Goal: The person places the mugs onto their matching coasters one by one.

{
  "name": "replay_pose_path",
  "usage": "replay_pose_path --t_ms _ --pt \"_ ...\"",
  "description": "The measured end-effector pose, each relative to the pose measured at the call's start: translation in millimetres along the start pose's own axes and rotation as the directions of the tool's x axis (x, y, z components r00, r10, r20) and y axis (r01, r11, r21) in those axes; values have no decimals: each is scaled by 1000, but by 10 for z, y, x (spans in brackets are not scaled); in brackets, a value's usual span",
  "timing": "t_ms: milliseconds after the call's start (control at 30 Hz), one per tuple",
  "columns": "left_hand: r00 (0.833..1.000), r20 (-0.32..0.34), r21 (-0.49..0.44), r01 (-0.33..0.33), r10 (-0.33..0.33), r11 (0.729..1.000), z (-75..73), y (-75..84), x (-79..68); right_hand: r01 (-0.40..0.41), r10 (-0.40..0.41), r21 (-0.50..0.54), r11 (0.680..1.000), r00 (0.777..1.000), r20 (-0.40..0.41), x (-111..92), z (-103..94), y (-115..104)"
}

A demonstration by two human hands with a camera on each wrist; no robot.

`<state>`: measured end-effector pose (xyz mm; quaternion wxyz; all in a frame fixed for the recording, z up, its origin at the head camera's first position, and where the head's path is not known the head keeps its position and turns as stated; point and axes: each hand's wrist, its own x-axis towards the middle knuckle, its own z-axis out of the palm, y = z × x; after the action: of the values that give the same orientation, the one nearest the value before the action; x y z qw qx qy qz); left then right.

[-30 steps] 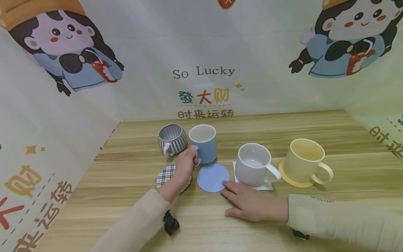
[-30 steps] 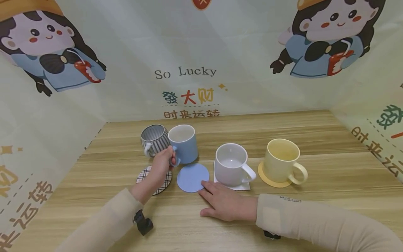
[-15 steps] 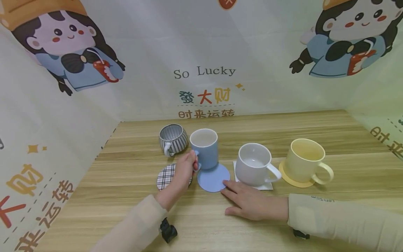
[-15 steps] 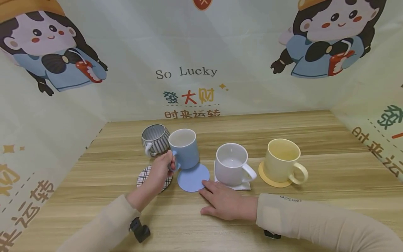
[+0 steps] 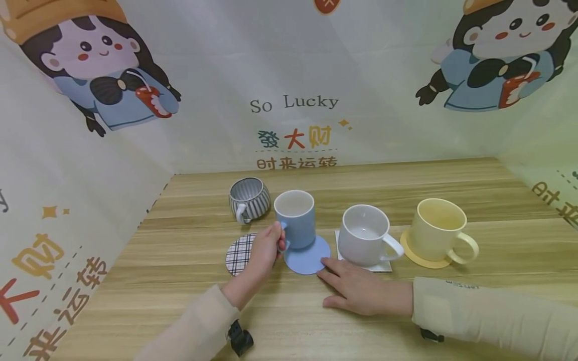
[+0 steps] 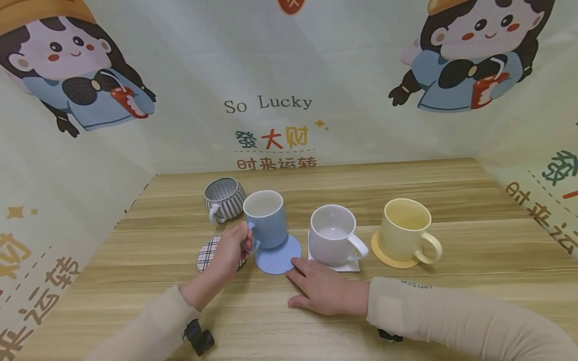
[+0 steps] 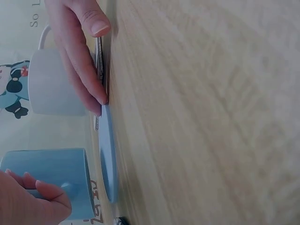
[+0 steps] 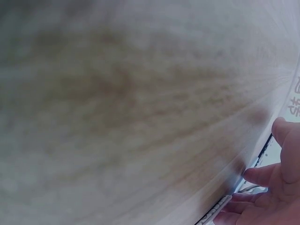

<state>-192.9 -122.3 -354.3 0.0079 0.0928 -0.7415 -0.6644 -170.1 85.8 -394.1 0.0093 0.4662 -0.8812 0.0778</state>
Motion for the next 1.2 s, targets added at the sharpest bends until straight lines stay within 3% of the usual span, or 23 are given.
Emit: replay_pose_path --t_ms 333,667,867,1200 --pt "1000 18 -12 -2 2 1000 2 -48 -55 -15 14 -21 1000 1000 -15 21 1 -10" --pt "999 30 -21 -16 17 1000 34 -54 -145 25 -28 -40 999 996 -81 14 19 2" --pt "999 45 -41 -6 8 999 55 -60 -190 11 -11 0 1000 997 -78 21 21 7" --pt "998 45 -17 -37 38 999 88 -114 -227 34 -35 -17 999 996 -81 22 17 19"
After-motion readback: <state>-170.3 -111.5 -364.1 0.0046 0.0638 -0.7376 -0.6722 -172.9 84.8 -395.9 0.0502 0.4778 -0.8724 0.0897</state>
